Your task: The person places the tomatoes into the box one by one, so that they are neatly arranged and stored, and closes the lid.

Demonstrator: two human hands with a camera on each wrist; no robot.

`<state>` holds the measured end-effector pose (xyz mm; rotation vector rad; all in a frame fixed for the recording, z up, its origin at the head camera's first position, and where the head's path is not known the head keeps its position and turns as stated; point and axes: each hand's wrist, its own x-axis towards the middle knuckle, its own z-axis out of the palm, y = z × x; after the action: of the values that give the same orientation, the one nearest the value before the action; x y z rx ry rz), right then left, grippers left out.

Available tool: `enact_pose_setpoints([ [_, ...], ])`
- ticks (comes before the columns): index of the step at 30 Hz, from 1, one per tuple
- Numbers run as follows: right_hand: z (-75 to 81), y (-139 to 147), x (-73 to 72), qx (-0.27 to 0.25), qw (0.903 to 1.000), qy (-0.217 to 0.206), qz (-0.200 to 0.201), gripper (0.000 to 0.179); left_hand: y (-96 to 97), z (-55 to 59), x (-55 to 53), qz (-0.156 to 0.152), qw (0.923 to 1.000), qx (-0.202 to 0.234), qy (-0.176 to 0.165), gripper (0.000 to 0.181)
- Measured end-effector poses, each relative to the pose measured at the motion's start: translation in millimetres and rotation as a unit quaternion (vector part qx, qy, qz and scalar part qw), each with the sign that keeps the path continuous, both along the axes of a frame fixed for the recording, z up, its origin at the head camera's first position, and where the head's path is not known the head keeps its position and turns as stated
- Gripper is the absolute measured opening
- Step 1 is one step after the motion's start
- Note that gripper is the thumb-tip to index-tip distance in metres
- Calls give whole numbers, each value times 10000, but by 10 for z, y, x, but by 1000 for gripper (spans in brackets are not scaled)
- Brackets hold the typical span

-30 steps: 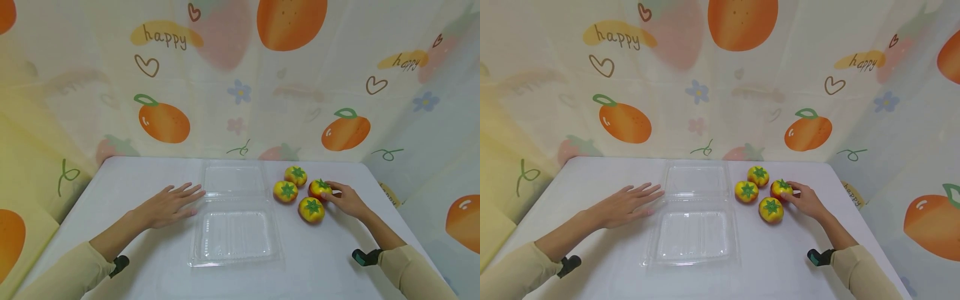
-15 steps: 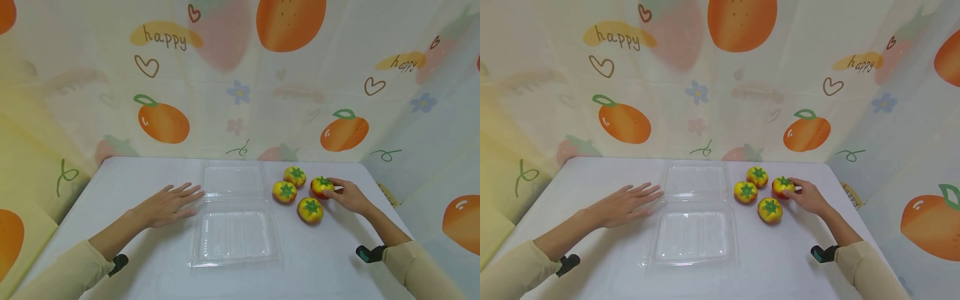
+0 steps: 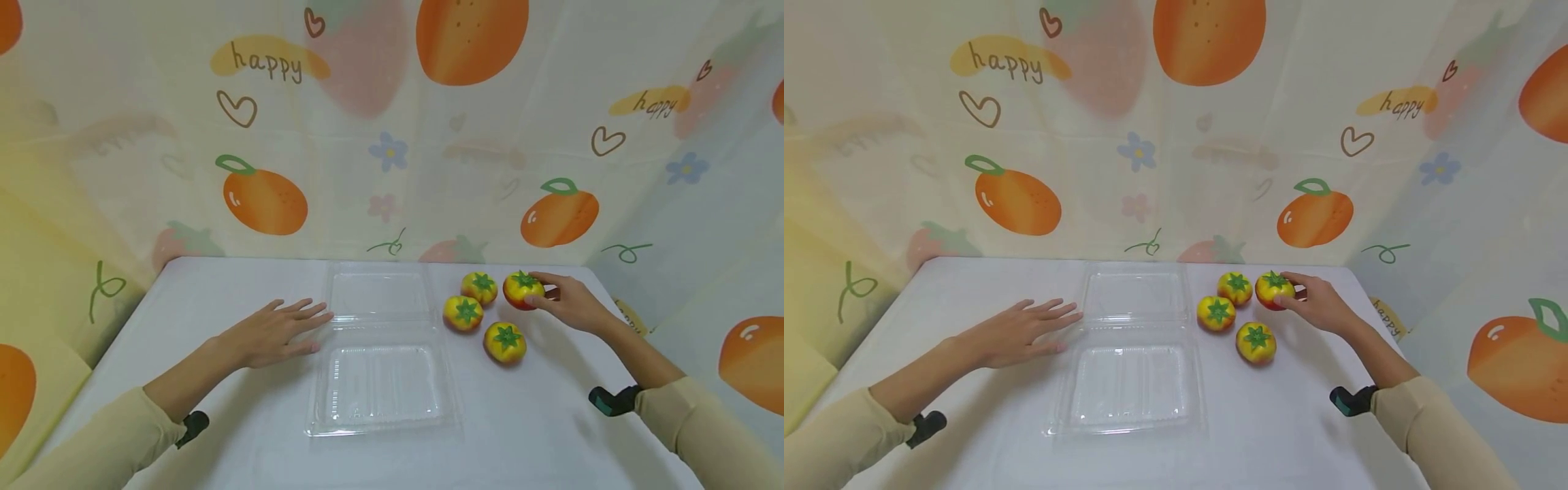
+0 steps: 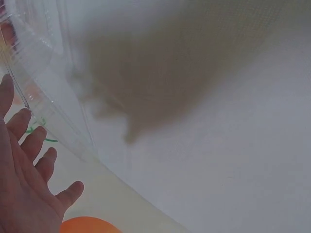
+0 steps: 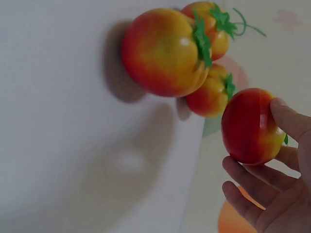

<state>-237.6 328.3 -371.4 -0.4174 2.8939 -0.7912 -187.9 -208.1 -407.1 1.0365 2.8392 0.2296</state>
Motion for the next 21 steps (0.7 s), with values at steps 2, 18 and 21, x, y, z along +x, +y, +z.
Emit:
enact_pose_setpoints([
  [2, 43, -59, 6, 17, 10000, -6, 56, 64, 7, 9, -1, 23, 10000, -20, -15, 61],
  [18, 204, -656, 82, -251, 9925, 84, 1191, 61, 28, 73, -29, -45, 9999, -60, -70, 60],
  [21, 198, -782, 126, -268, 9889, 25, 1461, 61, 43, 79, -31, -35, 9999, -65, -106, 61],
])
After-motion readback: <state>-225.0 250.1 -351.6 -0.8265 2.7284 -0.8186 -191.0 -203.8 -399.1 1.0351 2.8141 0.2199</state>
